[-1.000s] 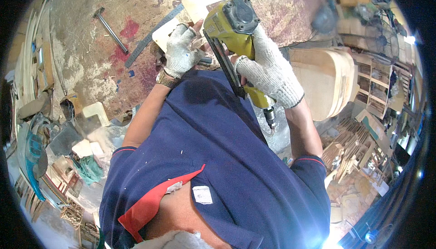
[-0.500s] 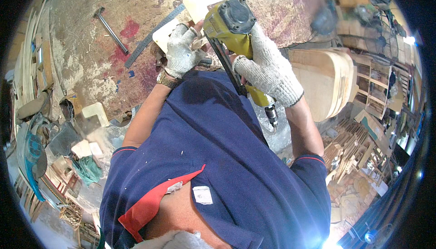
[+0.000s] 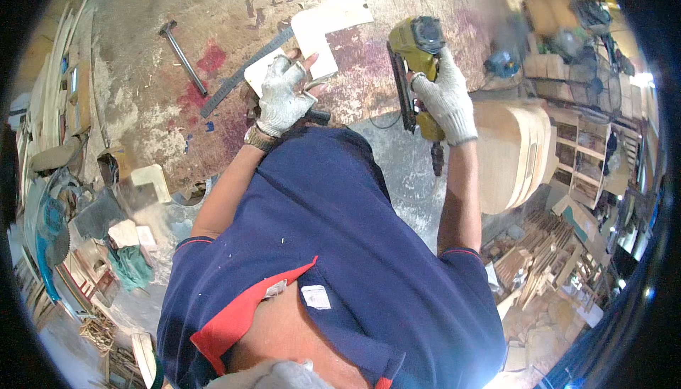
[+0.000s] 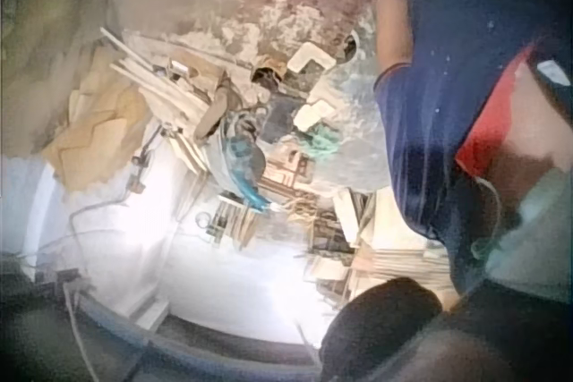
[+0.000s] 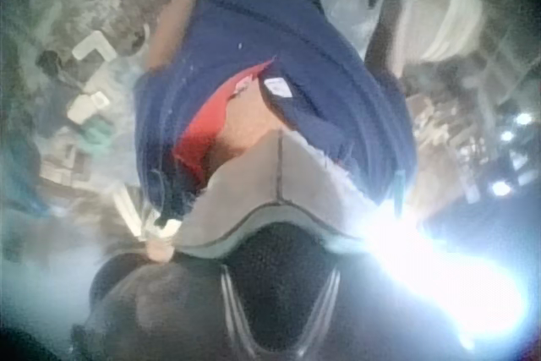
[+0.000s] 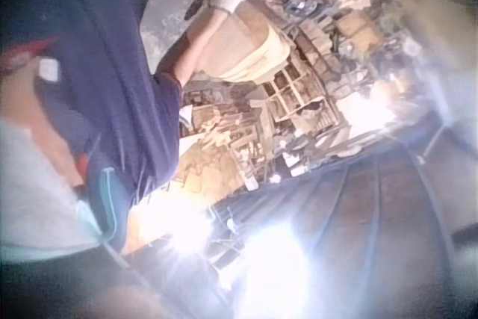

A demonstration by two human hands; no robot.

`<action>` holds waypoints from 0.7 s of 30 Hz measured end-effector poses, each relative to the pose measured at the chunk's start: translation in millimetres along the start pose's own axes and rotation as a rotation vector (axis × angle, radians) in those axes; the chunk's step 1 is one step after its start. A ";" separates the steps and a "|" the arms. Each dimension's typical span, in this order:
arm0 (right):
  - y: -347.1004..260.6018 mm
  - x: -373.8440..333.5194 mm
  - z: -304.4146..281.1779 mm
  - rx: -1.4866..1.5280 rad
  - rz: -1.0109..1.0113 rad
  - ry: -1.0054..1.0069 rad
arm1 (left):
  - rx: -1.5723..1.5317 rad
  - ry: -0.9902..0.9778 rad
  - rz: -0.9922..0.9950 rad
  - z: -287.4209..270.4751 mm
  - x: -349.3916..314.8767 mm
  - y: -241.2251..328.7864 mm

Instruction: The person assembles small wooden L-shaped pieces by aligning them, inserting nails, and using a nail gun to fasten them. They also use a metal ruler to measure and a pencil to mark the wood, and a power sander to smooth edges. The person handles multiple wooden pieces and tools on a cluttered workbench.

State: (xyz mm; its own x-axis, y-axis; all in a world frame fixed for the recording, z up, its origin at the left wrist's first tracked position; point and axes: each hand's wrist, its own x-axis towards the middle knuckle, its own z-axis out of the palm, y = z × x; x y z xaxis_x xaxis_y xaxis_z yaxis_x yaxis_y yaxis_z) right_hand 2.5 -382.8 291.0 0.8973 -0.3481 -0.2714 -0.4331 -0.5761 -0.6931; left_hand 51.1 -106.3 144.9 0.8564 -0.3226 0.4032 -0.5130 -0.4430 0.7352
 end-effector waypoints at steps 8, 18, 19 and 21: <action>138.4 117.8 84.5 -0.600 -0.082 0.240 | -0.120 0.065 -0.104 9.0 -7.9 0.5; 118.0 126.5 115.3 0.052 -0.229 0.073 | -0.572 0.056 -0.389 -6.6 -12.2 2.3; 101.0 128.0 110.6 0.505 -0.128 -0.016 | -0.617 0.039 -0.414 -7.6 -12.3 5.4; 70.0 128.5 93.6 1.061 -0.045 -0.323 | -0.581 -0.045 -0.434 -9.1 -10.2 11.6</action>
State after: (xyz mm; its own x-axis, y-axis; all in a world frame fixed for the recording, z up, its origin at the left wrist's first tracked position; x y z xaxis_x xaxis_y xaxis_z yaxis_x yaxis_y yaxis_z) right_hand 95.5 -398.6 145.1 0.9573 -0.0448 -0.2855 -0.2454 0.3958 -0.8850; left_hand 36.9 -100.6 154.2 0.9661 -0.2583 -0.0039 -0.0031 -0.0267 0.9996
